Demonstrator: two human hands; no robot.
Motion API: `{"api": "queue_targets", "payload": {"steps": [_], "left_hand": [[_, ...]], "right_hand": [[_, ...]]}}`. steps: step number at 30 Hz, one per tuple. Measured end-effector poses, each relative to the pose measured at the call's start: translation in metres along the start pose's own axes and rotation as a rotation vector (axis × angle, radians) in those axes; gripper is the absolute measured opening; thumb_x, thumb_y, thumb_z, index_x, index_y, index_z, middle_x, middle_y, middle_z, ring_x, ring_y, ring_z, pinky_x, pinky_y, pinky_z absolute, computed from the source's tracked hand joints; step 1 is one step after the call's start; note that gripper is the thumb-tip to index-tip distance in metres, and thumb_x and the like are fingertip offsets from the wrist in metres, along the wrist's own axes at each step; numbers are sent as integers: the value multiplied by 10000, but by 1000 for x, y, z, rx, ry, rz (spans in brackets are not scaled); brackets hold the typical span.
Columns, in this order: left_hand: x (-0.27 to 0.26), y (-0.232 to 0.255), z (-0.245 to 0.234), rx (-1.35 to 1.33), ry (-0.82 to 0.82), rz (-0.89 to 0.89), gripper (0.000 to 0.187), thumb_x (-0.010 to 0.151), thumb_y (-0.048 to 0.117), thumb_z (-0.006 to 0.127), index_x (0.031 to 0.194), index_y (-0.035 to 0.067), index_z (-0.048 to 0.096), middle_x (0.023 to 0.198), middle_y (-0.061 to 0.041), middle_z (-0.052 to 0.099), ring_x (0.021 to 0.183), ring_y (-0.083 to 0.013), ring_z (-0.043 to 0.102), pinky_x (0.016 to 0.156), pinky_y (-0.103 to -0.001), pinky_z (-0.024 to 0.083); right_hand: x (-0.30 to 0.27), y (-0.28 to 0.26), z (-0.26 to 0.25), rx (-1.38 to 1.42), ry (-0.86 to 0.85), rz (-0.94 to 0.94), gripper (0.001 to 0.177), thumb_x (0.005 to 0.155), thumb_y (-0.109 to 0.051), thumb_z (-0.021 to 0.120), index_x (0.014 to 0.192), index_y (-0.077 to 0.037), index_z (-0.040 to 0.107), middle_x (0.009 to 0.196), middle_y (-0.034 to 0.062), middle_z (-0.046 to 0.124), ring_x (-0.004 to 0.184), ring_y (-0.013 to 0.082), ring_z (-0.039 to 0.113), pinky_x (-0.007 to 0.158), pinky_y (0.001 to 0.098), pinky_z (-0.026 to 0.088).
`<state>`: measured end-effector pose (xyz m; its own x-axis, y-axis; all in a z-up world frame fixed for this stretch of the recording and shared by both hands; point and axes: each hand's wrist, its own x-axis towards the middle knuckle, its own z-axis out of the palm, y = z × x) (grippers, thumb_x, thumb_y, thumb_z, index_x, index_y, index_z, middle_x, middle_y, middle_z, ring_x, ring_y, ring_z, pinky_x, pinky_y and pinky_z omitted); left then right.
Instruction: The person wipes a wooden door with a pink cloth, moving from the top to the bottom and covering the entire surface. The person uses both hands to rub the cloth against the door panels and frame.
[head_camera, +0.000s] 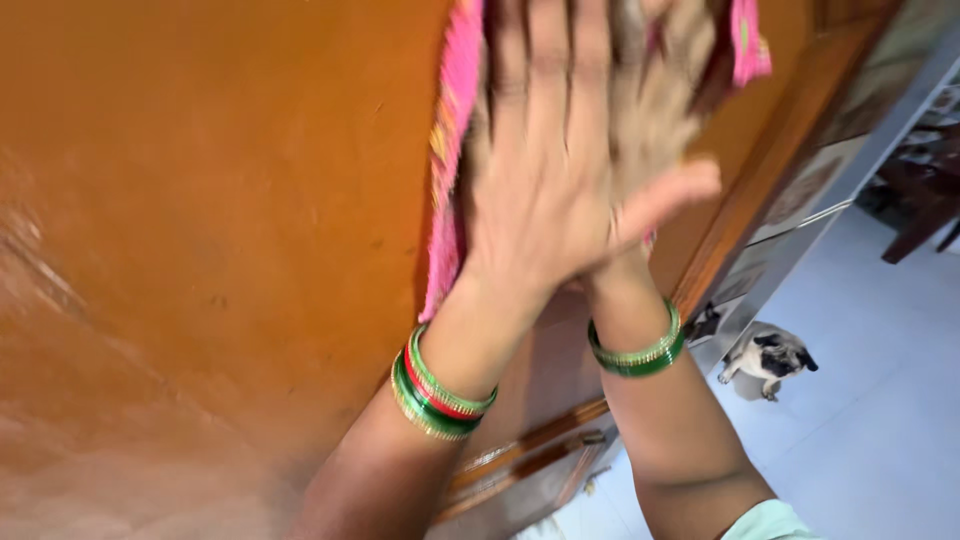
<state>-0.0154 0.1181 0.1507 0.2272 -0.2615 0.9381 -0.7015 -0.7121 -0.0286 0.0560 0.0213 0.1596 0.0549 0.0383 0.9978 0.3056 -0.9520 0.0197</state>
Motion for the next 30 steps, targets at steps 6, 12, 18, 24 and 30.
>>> {"api": "queue_targets", "payload": {"steps": [6,12,18,24,30], "left_hand": [[-156,-22,27,189,-50,16,1423,685,1083,260,1549,-25,490,1545,-254,479,1441,-461,440,1205,-612,274],[-330,-57,54,332,-86,29,1300,674,1096,356,1380,40,632,1263,-181,668,1188,-441,572,1083,-633,263],[-484,-105,43,251,-202,7,910,803,931,662,1346,202,703,883,-102,542,836,-374,568,798,-615,414],[-417,-117,-14,478,-189,-348,729,900,649,562,1399,119,593,1384,-316,561,1304,-531,505,1100,-738,316],[-213,-186,-146,581,45,-362,875,1035,742,376,1574,61,481,1591,-378,249,1472,-610,195,1207,-759,114]], "right_hand": [[-167,-34,-11,-82,-7,152,846,1014,-617,519,1635,-107,258,1679,283,170,1563,506,205,1241,746,157],[-373,-50,-7,-110,-227,59,862,999,-653,454,1625,-103,236,1636,296,202,1492,514,236,1165,723,212],[-515,-79,-28,245,-419,-60,828,1005,-673,410,1592,-106,272,1632,277,259,1454,516,360,1170,682,272],[-372,-153,-16,151,-485,73,603,1020,-468,499,1445,-42,483,1456,336,415,1272,548,461,1123,682,292],[-119,-225,-12,59,-284,-103,672,1081,-509,526,1615,-111,435,1620,269,369,1471,482,428,1185,762,112]]}}
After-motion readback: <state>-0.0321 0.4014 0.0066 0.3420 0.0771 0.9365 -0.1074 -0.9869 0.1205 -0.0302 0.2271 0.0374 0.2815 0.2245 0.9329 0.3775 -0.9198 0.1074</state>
